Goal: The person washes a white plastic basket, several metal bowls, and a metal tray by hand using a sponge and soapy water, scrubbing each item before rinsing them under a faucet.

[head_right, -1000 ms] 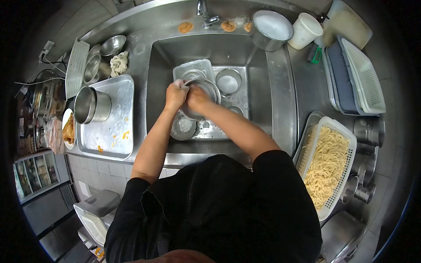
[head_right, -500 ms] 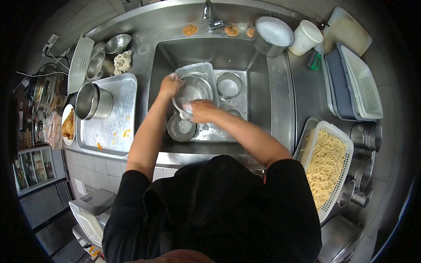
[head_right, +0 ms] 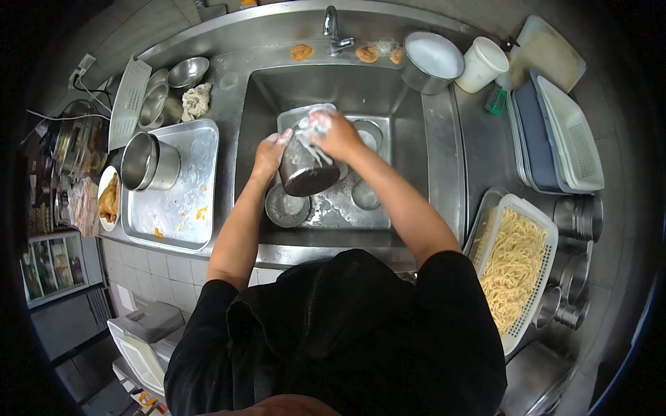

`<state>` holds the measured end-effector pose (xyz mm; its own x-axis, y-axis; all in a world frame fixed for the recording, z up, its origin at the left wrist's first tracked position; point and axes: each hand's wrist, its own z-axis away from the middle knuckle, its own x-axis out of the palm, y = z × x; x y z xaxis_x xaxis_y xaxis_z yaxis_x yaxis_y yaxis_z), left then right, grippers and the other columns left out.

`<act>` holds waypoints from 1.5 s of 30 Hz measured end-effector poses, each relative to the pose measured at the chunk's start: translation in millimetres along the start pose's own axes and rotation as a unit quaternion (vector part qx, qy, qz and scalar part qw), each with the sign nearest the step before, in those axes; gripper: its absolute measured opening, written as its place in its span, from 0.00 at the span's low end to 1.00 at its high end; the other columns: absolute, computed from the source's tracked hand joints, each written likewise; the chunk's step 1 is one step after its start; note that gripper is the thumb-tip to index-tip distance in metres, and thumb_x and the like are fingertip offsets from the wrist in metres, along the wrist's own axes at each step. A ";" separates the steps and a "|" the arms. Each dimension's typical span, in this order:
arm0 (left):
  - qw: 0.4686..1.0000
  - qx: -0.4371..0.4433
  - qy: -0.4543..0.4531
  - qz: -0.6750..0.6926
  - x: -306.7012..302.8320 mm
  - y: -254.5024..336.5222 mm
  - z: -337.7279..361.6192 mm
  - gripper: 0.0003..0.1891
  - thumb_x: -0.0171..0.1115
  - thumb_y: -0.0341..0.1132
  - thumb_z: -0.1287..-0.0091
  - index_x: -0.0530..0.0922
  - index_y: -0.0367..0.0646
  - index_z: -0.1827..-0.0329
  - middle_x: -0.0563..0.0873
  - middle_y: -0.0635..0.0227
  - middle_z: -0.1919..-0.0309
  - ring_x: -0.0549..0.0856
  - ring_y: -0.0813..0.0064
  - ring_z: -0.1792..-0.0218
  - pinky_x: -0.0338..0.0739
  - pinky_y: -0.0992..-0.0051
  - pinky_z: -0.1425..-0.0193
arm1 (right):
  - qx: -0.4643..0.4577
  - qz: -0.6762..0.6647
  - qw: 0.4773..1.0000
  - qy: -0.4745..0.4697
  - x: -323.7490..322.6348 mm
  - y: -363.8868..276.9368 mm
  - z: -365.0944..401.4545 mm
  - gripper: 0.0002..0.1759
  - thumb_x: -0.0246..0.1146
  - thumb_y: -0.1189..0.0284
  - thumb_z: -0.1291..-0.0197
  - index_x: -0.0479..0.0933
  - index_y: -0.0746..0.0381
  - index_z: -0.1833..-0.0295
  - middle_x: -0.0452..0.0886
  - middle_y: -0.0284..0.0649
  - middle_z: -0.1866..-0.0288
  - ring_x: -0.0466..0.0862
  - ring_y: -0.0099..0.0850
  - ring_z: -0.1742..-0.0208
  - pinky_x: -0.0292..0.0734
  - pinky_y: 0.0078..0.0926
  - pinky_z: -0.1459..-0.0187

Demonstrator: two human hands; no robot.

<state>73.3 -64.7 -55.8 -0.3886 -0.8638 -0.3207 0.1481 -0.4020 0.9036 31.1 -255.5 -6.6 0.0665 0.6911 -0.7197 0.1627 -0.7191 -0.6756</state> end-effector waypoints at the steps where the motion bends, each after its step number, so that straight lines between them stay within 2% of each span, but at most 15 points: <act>1: 0.997 -0.003 0.042 0.061 0.4 -3.7 -1.8 0.25 0.61 0.53 0.38 0.80 0.34 0.63 0.83 0.64 0.72 0.78 0.76 0.69 0.72 0.73 0.60 | -0.106 0.000 0.994 0.034 8.1 -7.6 11.3 0.15 0.65 0.62 0.47 0.78 0.61 0.58 0.79 0.42 0.50 0.76 0.41 0.46 0.70 0.35 0.44; 4: 0.991 -0.028 0.078 0.109 3.1 -11.1 -0.8 0.25 0.61 0.52 0.37 0.80 0.33 0.67 0.83 0.65 0.73 0.76 0.78 0.72 0.72 0.74 0.64 | -0.207 -0.014 0.978 0.023 17.8 -2.1 21.7 0.13 0.60 0.63 0.42 0.79 0.60 0.57 0.79 0.40 0.47 0.75 0.38 0.42 0.68 0.32 0.41; 6: 0.953 -0.110 0.164 0.229 4.7 -10.5 0.8 0.23 0.60 0.51 0.37 0.80 0.33 0.67 0.83 0.66 0.71 0.77 0.77 0.71 0.72 0.76 0.64 | 0.130 -0.312 0.940 -0.042 20.2 23.2 11.6 0.14 0.55 0.64 0.38 0.79 0.60 0.55 0.79 0.38 0.47 0.72 0.32 0.39 0.65 0.30 0.39; 10: 0.785 -0.100 0.269 0.549 11.9 -4.5 -1.0 0.25 0.54 0.51 0.32 0.76 0.32 0.52 0.82 0.60 0.59 0.81 0.70 0.60 0.75 0.72 0.55 | 0.151 -0.537 0.813 0.164 72.4 53.6 20.6 0.25 0.47 0.65 0.33 0.63 0.63 0.34 0.76 0.41 0.43 0.74 0.29 0.42 0.65 0.25 0.41; 11: 0.789 -0.108 0.306 0.522 16.5 -14.9 -10.9 0.26 0.52 0.51 0.31 0.73 0.32 0.47 0.81 0.58 0.54 0.81 0.68 0.56 0.76 0.69 0.52 | 0.145 -0.543 0.814 0.144 87.6 58.9 28.6 0.30 0.45 0.62 0.32 0.53 0.64 0.29 0.60 0.42 0.30 0.60 0.30 0.30 0.54 0.26 0.32; 14: 0.768 -0.024 0.221 0.601 41.1 -5.5 -8.2 0.24 0.49 0.51 0.30 0.72 0.35 0.49 0.82 0.60 0.57 0.83 0.66 0.60 0.79 0.69 0.57 | 0.291 -0.307 0.880 0.213 103.3 34.7 24.4 0.29 0.47 0.68 0.35 0.54 0.64 0.29 0.69 0.53 0.38 0.68 0.42 0.35 0.61 0.29 0.36; 16: 0.824 -0.091 0.173 0.532 46.1 19.5 6.5 0.23 0.51 0.51 0.31 0.73 0.35 0.54 0.82 0.61 0.68 0.80 0.71 0.76 0.77 0.76 0.75 | 0.192 -0.209 0.924 0.255 87.6 7.2 21.4 0.28 0.50 0.70 0.38 0.59 0.63 0.32 0.70 0.54 0.39 0.68 0.44 0.35 0.60 0.32 0.35; 20: 0.891 -0.075 0.165 0.416 51.9 14.0 -4.6 0.21 0.52 0.48 0.30 0.75 0.34 0.55 0.81 0.64 0.67 0.78 0.76 0.72 0.74 0.76 0.69 | -0.183 0.071 0.955 0.221 57.0 -2.4 9.5 0.26 0.57 0.75 0.46 0.70 0.61 0.39 0.75 0.49 0.43 0.68 0.48 0.36 0.61 0.41 0.35; 24: 0.906 0.027 0.143 0.398 47.8 30.6 9.5 0.18 0.52 0.43 0.30 0.75 0.35 0.51 0.81 0.67 0.63 0.78 0.79 0.67 0.73 0.77 0.64 | -0.186 0.075 0.970 0.138 37.7 6.0 -23.6 0.19 0.58 0.73 0.48 0.78 0.55 0.48 0.77 0.43 0.44 0.71 0.44 0.39 0.63 0.44 0.37; 28: 0.920 0.043 0.102 0.375 38.7 42.9 25.5 0.16 0.52 0.39 0.29 0.75 0.33 0.51 0.81 0.68 0.59 0.77 0.80 0.60 0.71 0.79 0.54 | 0.112 -0.226 0.967 -0.040 10.8 24.6 -55.8 0.18 0.55 0.64 0.43 0.79 0.54 0.48 0.77 0.44 0.44 0.72 0.40 0.40 0.63 0.33 0.38; 30: 0.911 0.023 0.095 0.400 33.8 42.7 28.6 0.15 0.52 0.38 0.29 0.76 0.35 0.51 0.82 0.68 0.59 0.77 0.80 0.59 0.71 0.79 0.53 | 0.122 -0.273 0.953 -0.047 19.2 32.1 -47.7 0.21 0.51 0.61 0.38 0.75 0.57 0.44 0.75 0.44 0.42 0.75 0.37 0.43 0.67 0.29 0.43; 32: 0.900 0.039 0.120 0.417 34.9 39.5 31.1 0.15 0.53 0.38 0.30 0.76 0.34 0.52 0.82 0.68 0.61 0.77 0.81 0.61 0.71 0.80 0.54 | 0.242 -0.418 0.863 0.146 69.7 56.4 -18.7 0.22 0.49 0.63 0.35 0.71 0.65 0.42 0.78 0.43 0.48 0.80 0.36 0.52 0.75 0.28 0.49; 36: 0.993 -0.027 0.082 0.081 23.1 4.2 25.5 0.17 0.55 0.43 0.32 0.76 0.34 0.55 0.83 0.61 0.69 0.81 0.73 0.68 0.74 0.72 0.59 | 0.428 -0.609 0.665 -0.061 97.7 65.7 51.8 0.21 0.48 0.65 0.33 0.66 0.65 0.40 0.77 0.46 0.53 0.81 0.39 0.58 0.82 0.43 0.63; 41: 0.945 0.057 -0.013 -0.322 44.5 -102.1 -4.4 0.16 0.52 0.46 0.33 0.77 0.41 0.59 0.82 0.46 0.66 0.82 0.48 0.61 0.74 0.58 0.56 | 0.448 -0.606 0.653 -0.071 78.0 64.4 98.7 0.20 0.51 0.68 0.36 0.67 0.61 0.40 0.77 0.44 0.54 0.81 0.37 0.61 0.82 0.42 0.65; 45: 0.945 0.062 -0.072 -0.315 52.8 -111.5 -19.8 0.13 0.51 0.44 0.33 0.78 0.46 0.55 0.83 0.52 0.62 0.81 0.50 0.57 0.71 0.56 0.48 | 0.451 -0.632 0.629 -0.042 70.7 89.5 137.1 0.18 0.52 0.69 0.37 0.69 0.61 0.42 0.78 0.40 0.57 0.81 0.34 0.61 0.82 0.40 0.65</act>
<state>54.3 -71.5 -179.1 -0.4846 -0.4124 -0.7714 -0.2574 -0.7756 0.5763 -84.6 -280.9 -140.0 0.3865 0.7726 0.5037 -0.5933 0.6264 -0.5057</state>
